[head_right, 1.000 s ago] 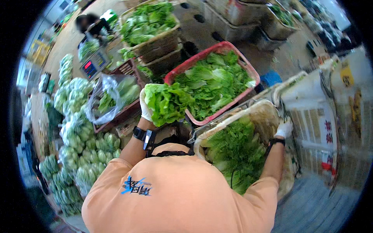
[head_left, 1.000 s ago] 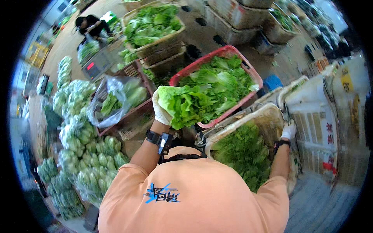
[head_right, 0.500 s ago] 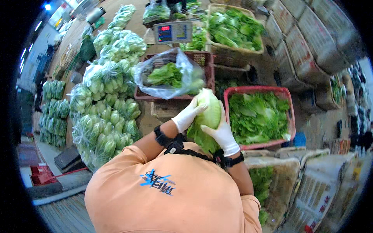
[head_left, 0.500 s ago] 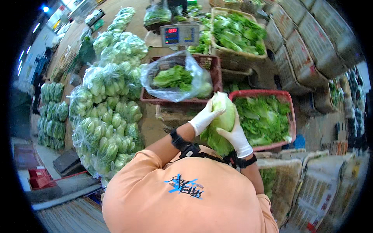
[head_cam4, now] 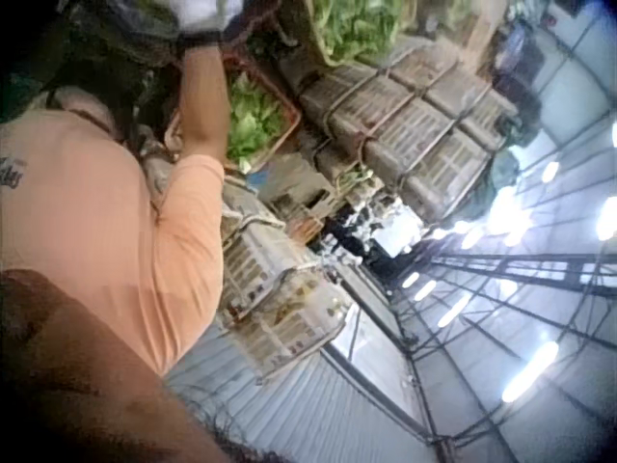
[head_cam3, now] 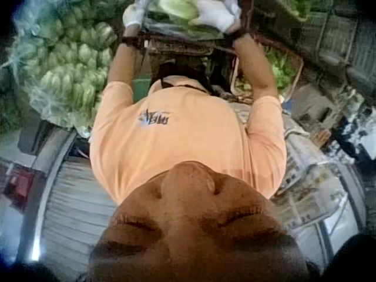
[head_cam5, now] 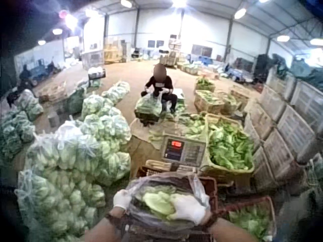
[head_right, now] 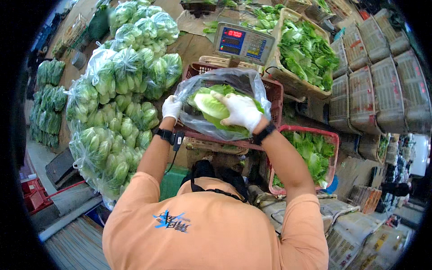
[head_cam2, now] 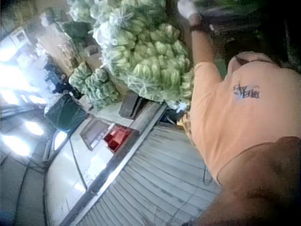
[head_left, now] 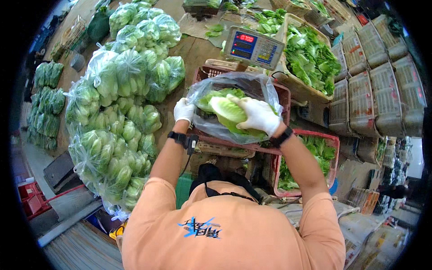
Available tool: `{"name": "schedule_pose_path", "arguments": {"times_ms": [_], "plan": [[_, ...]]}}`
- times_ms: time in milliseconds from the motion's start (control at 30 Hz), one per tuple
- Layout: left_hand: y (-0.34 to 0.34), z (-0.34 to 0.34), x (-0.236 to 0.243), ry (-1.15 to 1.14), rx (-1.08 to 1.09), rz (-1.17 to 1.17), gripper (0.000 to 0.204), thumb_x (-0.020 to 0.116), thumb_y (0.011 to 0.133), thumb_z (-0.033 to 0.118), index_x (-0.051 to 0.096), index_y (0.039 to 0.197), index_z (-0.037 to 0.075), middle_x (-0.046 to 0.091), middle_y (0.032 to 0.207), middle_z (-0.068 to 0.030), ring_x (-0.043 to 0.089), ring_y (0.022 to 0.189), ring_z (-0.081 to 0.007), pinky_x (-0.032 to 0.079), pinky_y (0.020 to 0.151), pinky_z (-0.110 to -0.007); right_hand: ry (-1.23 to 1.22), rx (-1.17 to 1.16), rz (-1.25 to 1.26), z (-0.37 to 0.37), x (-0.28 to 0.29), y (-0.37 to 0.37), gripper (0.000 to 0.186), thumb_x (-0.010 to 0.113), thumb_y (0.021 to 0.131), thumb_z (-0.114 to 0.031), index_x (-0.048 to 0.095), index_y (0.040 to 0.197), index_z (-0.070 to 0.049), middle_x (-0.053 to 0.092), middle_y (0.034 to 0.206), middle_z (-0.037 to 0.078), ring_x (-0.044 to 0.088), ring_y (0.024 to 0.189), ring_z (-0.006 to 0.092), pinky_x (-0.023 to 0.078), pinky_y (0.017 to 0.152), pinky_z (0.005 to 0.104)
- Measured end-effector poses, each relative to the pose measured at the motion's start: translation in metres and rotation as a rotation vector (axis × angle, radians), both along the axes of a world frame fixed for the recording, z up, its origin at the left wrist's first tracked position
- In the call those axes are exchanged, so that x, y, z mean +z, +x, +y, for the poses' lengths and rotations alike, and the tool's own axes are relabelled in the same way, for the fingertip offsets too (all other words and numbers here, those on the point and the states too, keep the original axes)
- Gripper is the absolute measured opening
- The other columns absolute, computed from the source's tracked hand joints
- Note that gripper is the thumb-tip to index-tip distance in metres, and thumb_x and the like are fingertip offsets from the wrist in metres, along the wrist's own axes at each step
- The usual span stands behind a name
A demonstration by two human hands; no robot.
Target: The person trims heads of lettuce with a knife, removes outer leaves by hand, and places the trimmed lettuce into a plastic bag on a digital scale to be weighed.
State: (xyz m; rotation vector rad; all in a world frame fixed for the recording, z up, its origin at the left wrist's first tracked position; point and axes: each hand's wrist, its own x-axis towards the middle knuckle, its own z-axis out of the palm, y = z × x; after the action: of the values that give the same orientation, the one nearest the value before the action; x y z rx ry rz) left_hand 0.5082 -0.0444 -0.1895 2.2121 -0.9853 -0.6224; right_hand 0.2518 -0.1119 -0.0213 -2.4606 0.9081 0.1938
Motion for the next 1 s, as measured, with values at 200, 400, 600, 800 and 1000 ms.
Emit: {"name": "schedule_pose_path", "arguments": {"times_ms": [200,400,600,800,1000], "plan": [[-0.008,0.023,0.037,-0.473,-0.013,0.52,0.012,0.048,0.071,-0.002,0.055,0.079,0.004,0.053,0.072,-0.0007,0.048,0.065,-0.0089,0.04,0.061,-0.024,-0.23,0.121,0.026,0.012,-0.142,0.064,0.076,0.069,0.075,-0.038,0.034,0.141,-0.022,0.022,0.147,0.02,0.023,0.136,0.0344,0.027,0.106,0.0507],[-0.015,0.041,0.051,-0.44,0.13,1.069,0.018,0.048,0.071,-0.006,0.053,0.081,0.007,0.053,0.076,0.0018,0.045,0.064,-0.0025,0.035,0.054,-0.015,-0.208,0.255,0.127,0.035,-0.202,0.039,0.067,0.057,0.084,-0.044,0.028,0.143,-0.03,0.02,0.151,0.013,0.02,0.139,0.0316,0.018,0.109,0.0535],[0.021,0.022,0.047,-0.253,-0.241,0.85,0.029,0.063,0.074,0.002,0.052,0.101,0.002,0.058,0.087,-0.0024,0.055,0.077,-0.0122,0.046,0.074,-0.024,-0.165,-0.258,0.117,0.01,-0.161,-0.013,0.067,0.054,0.084,-0.051,0.032,0.141,-0.023,0.05,0.129,0.014,0.044,0.124,0.0304,0.022,0.106,0.0558],[0.032,-0.026,0.062,0.274,-0.778,0.731,0.03,0.067,0.08,0.015,0.063,0.106,0.002,0.064,0.097,-0.0071,0.057,0.085,-0.0134,0.046,0.076,-0.027,-0.165,0.299,0.431,-0.015,-0.076,-0.092,0.023,0.059,0.081,-0.024,0.068,0.102,-0.027,0.063,0.084,0.007,0.061,0.092,0.0249,0.033,0.1,0.0493],[0.034,-0.028,0.091,-0.409,-0.312,1.195,0.036,0.056,0.083,0.013,0.057,0.113,-0.008,0.064,0.108,-0.0128,0.062,0.096,-0.0214,0.047,0.088,-0.034,-0.301,0.168,0.557,-0.021,0.005,-0.15,0.027,0.053,0.083,-0.021,0.064,0.108,-0.025,0.066,0.098,0.003,0.063,0.091,0.0219,0.034,0.098,0.0464]]}}
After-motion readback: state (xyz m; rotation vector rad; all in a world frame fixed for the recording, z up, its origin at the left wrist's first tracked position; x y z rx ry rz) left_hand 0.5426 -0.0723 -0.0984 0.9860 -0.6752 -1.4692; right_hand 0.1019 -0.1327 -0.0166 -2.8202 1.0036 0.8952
